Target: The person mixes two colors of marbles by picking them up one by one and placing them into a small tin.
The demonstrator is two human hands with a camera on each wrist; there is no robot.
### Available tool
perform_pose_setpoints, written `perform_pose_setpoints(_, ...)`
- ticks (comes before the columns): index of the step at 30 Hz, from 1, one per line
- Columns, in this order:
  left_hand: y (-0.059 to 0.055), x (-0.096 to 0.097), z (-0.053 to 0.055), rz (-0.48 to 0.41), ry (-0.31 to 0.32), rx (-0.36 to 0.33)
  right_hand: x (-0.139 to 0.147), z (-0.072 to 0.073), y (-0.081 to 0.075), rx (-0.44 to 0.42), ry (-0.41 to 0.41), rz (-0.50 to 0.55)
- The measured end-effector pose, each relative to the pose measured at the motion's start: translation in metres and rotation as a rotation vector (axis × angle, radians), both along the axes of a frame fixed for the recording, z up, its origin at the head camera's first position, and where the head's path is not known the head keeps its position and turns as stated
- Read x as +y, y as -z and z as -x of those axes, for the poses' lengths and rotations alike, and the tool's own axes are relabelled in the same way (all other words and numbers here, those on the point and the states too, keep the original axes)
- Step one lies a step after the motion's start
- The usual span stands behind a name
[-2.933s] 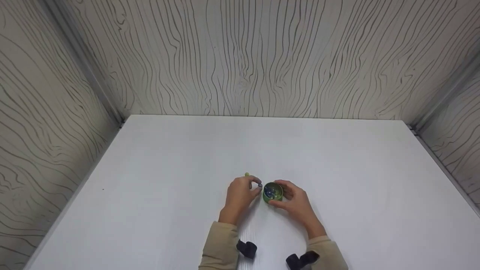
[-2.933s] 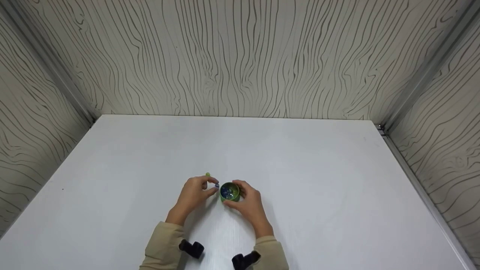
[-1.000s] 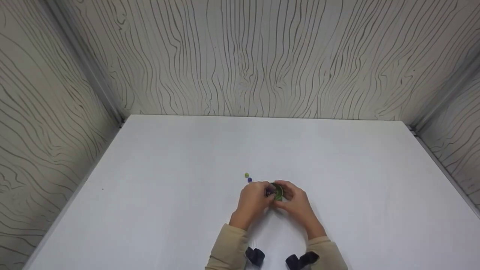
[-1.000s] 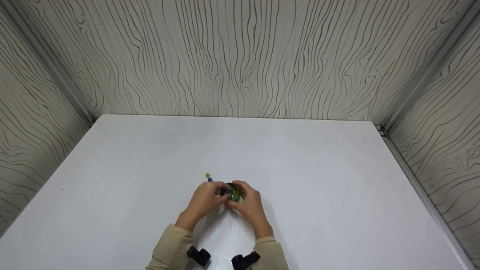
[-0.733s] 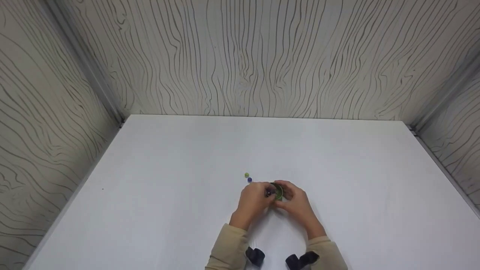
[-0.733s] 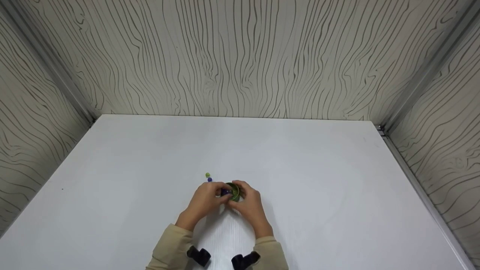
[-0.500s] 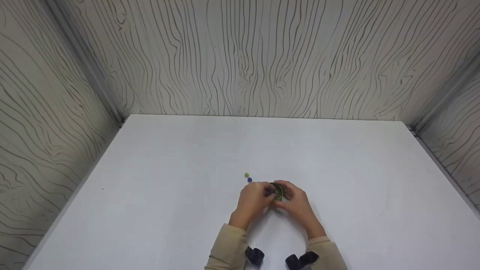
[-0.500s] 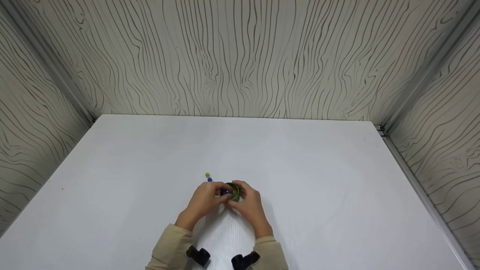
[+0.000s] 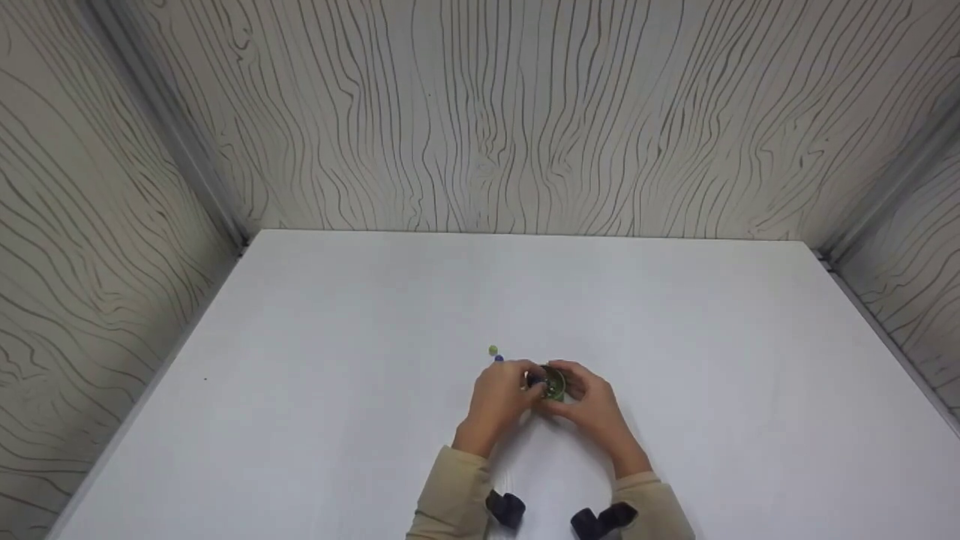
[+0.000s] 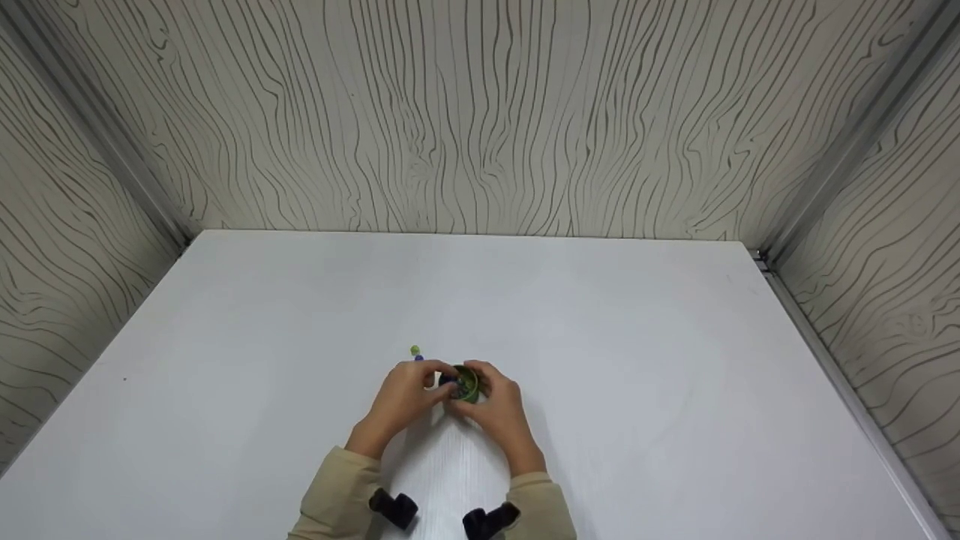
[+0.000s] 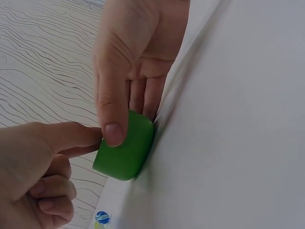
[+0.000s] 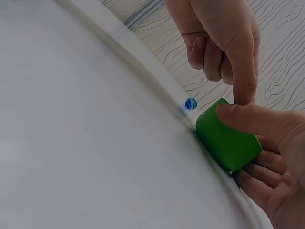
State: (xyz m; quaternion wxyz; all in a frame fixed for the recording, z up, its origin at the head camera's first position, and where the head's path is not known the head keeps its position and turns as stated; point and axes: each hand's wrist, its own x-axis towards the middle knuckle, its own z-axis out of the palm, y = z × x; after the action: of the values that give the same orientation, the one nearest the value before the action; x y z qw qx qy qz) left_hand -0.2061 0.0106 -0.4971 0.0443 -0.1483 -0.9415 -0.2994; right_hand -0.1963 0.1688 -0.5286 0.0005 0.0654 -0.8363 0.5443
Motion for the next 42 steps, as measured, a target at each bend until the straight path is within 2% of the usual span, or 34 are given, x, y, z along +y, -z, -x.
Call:
perform_pose_setpoints(16,0.003,-0.008,0.003,-0.049,-0.027,0.041,0.0,0.001,0.001,-0.005,0.01,-0.008)
perform_pose_setpoints(23,0.003,-0.012,0.005,-0.076,-0.033,0.038,0.001,0.002,0.003,-0.01,0.012,0.007)
perform_pose_setpoints(42,0.004,-0.027,0.01,-0.107,-0.147,0.032,-0.001,0.001,0.001,-0.032,0.019,0.0)
